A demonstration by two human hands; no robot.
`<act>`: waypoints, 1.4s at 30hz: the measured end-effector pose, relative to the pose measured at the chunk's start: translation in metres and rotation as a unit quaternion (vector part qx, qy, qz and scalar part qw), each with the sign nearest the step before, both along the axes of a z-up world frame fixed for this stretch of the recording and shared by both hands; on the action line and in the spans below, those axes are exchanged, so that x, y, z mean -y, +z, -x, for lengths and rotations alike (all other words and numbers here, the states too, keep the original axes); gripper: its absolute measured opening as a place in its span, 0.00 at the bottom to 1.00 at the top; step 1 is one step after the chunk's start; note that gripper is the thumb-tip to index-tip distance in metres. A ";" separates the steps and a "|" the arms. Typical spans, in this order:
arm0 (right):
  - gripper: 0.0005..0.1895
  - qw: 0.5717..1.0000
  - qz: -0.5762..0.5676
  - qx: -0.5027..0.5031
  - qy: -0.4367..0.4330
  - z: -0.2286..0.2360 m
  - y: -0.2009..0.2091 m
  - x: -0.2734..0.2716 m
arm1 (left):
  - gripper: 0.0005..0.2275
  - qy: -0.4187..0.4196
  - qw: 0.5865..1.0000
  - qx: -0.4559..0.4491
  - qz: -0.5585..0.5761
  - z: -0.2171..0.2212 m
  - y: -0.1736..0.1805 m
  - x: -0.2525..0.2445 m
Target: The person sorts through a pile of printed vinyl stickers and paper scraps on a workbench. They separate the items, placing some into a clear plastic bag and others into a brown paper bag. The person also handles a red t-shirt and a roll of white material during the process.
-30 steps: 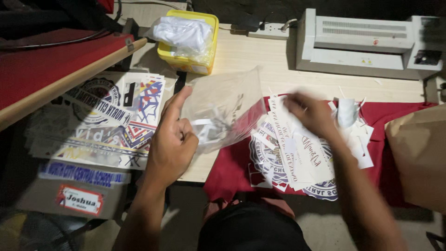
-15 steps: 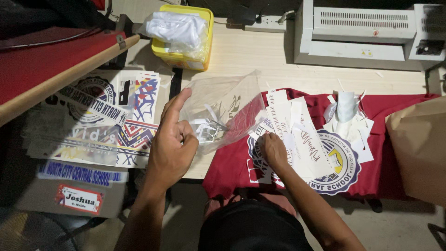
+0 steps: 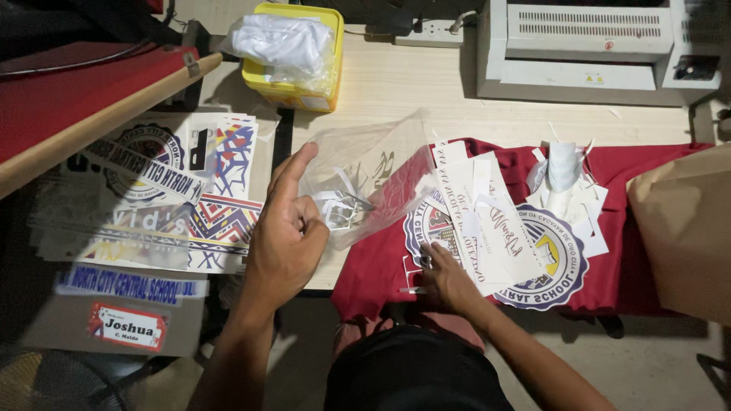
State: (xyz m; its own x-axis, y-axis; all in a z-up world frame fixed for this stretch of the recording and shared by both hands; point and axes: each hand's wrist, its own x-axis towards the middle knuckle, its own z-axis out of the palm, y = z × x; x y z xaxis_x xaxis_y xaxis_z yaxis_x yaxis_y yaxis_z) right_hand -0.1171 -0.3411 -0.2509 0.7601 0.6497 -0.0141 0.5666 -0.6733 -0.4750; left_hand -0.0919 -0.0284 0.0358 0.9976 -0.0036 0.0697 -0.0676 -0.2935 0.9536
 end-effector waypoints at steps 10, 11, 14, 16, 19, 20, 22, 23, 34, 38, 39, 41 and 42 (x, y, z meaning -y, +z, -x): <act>0.20 0.999 0.042 0.014 -0.009 0.038 -0.002 -0.003 | 0.36 -0.008 1.000 0.024 0.003 0.002 -0.006 0.009; 0.22 0.998 0.054 -0.018 -0.003 0.038 0.000 -0.002 | 0.36 -0.006 1.000 0.022 -0.001 0.003 -0.006 0.010; 0.29 0.998 -0.060 0.033 0.017 0.036 -0.002 0.001 | 0.36 0.000 1.000 0.019 -0.011 0.004 -0.007 0.013; 0.20 0.996 -0.085 -0.007 0.003 0.031 -0.013 0.003 | 0.36 0.005 1.000 0.018 -0.013 0.005 -0.008 0.015; 0.07 0.970 0.015 -0.206 -0.126 0.014 -0.032 0.008 | 0.36 -0.003 0.999 0.044 0.003 0.004 -0.009 0.018; 0.06 0.935 0.073 -0.292 -0.185 0.006 -0.036 0.010 | 0.36 0.000 0.999 0.043 -0.008 0.005 -0.009 0.019; 0.07 0.950 -0.151 -0.199 -0.186 -0.010 -0.032 0.025 | 0.36 0.005 0.999 0.041 -0.029 0.004 -0.008 0.021; 0.09 0.937 -0.259 -0.147 -0.182 -0.018 -0.022 0.034 | 0.36 0.004 0.998 0.042 -0.038 0.005 -0.008 0.023; 0.13 0.886 -0.447 -0.033 0.122 -0.110 0.235 0.007 | 0.38 -0.043 0.991 -0.034 -0.121 0.004 -0.002 0.056; 0.10 0.989 -0.073 -0.004 0.128 -0.136 0.263 -0.061 | 0.37 -0.068 0.993 0.062 -0.076 0.002 -0.003 0.062; 0.13 0.991 -0.041 -0.001 0.127 -0.140 0.265 -0.070 | 0.37 -0.063 0.993 0.073 -0.069 0.002 -0.003 0.061; 0.18 0.989 -0.059 0.001 0.136 -0.144 0.265 -0.070 | 0.36 -0.050 0.995 0.076 -0.051 0.000 -0.003 0.057; 0.18 0.983 -0.108 0.001 0.145 -0.145 0.264 -0.060 | 0.36 -0.042 0.996 0.068 -0.039 -0.003 -0.004 0.053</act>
